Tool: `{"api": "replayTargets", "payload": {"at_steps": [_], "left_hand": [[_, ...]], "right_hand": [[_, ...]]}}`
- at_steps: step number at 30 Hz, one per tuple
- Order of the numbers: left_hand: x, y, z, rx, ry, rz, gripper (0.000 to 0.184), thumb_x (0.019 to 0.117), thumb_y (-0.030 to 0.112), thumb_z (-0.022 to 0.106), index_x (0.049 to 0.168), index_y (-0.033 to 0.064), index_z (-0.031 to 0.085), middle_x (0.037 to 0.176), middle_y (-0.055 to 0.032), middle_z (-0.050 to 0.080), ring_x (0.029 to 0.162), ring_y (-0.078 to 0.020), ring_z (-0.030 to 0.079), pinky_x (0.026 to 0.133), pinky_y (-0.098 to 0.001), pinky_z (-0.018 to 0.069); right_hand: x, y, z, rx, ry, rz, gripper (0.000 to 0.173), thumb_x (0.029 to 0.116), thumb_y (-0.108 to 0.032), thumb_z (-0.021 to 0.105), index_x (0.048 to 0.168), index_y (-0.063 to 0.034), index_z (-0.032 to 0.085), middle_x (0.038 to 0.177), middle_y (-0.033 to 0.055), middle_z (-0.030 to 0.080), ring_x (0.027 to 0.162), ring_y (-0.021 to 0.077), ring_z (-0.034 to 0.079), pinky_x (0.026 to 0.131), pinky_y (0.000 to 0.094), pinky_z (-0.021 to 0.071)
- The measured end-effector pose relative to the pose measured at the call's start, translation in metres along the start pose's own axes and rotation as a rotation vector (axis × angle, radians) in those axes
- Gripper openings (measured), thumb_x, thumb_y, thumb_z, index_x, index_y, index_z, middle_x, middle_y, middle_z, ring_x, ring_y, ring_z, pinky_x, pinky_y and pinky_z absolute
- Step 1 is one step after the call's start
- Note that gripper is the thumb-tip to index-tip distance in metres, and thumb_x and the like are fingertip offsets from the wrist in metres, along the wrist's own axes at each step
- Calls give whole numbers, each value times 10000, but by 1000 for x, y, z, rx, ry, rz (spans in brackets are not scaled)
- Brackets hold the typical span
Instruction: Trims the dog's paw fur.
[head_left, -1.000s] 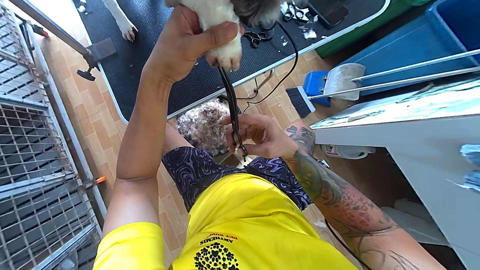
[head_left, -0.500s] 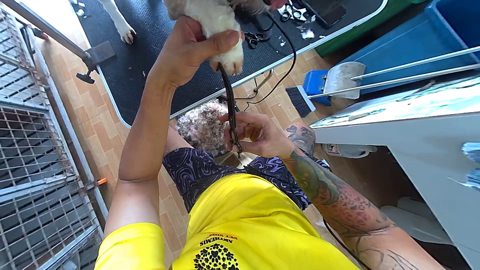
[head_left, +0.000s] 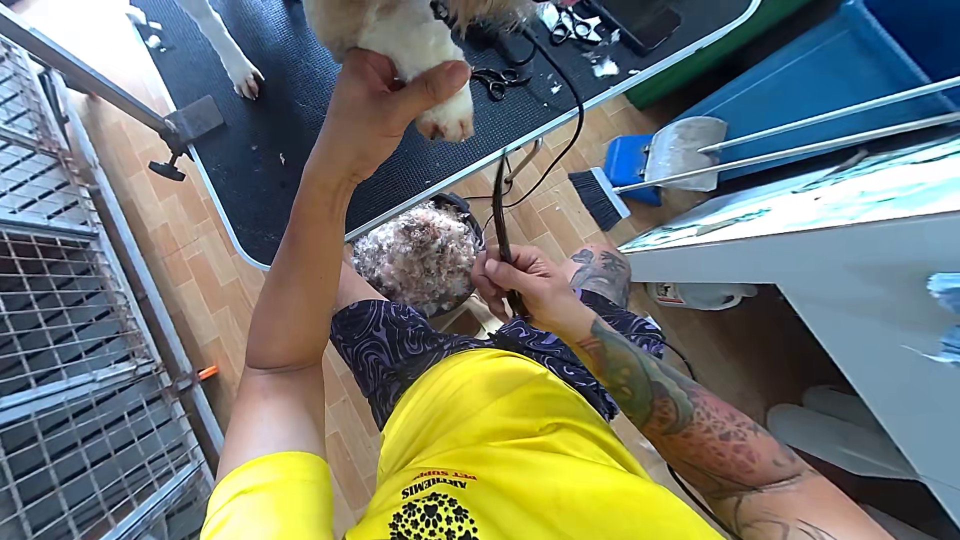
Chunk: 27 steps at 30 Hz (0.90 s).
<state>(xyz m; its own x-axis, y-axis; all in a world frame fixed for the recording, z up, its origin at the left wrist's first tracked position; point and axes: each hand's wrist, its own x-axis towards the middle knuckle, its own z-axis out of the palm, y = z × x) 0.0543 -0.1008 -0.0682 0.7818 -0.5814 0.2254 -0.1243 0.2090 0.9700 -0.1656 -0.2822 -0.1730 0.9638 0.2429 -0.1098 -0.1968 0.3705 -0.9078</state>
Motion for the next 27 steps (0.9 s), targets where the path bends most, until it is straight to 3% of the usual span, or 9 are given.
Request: {"api": "replayTargets", "payload": {"at_steps": [4,7,10,12,14,16,20,24,27], "left_hand": [[2,0,3,6,37,-2,282,921,103,768,1135,-21,633,992,-93,748,901,-205,744,839,-385,643],[4,0,6,6,74,-17,277,915,102,776,1121,-28,643,973,-100,751,878,-216,751,815,-390,652],[7,1,6,10,100,-14,300,912,87,775,1140,-31,620,996,-108,744,912,-229,747,841,-405,649],[8,0,8,18,106,-22,285,911,93,777,1127,-29,636,989,-106,747,903,-228,749,833,-408,651],[9,-1,9,30,103,-19,275,914,108,780,1118,-23,650,980,-102,750,891,-226,750,823,-409,654],[10,-3,9,37,100,-14,291,918,114,776,1132,-24,635,986,-103,745,895,-229,747,821,-413,653],[12,-3,9,66,119,-12,290,918,127,778,1128,-22,643,986,-100,750,906,-225,747,827,-406,649],[14,-5,11,63,158,-23,328,907,108,787,1155,-28,622,1003,-111,743,928,-240,744,846,-427,646],[16,-4,14,65,174,-23,337,904,99,788,1163,-23,609,1005,-108,740,928,-236,742,845,-426,643]], "right_hand": [[5,-1,-2,-395,42,-56,342,1105,-307,428,949,-96,645,823,-6,612,768,99,599,721,282,532],[10,-4,-2,-498,61,13,282,1097,-260,458,1045,-83,670,888,11,688,791,110,653,720,290,566],[17,-7,4,-466,156,31,270,1101,-258,461,1073,-59,643,756,35,665,651,134,646,623,296,573],[21,-9,8,-445,193,22,256,1086,-252,504,1244,-84,616,731,43,632,601,151,617,566,317,559],[24,-15,7,-399,53,7,468,1017,-106,570,1466,-129,440,953,66,655,806,191,670,706,368,606],[26,-18,7,-332,-83,-1,727,901,88,539,1544,-155,303,1155,82,644,1015,226,669,848,393,602],[26,-15,17,-406,-75,-49,735,902,128,529,1560,-116,309,1184,85,663,1041,216,697,886,394,624],[30,-2,22,-791,158,-229,662,885,3,708,1490,-40,443,1142,76,693,954,151,730,840,350,653],[34,4,19,-1056,361,-380,633,841,-53,764,1433,4,546,1105,141,720,887,214,735,782,403,641]]}}
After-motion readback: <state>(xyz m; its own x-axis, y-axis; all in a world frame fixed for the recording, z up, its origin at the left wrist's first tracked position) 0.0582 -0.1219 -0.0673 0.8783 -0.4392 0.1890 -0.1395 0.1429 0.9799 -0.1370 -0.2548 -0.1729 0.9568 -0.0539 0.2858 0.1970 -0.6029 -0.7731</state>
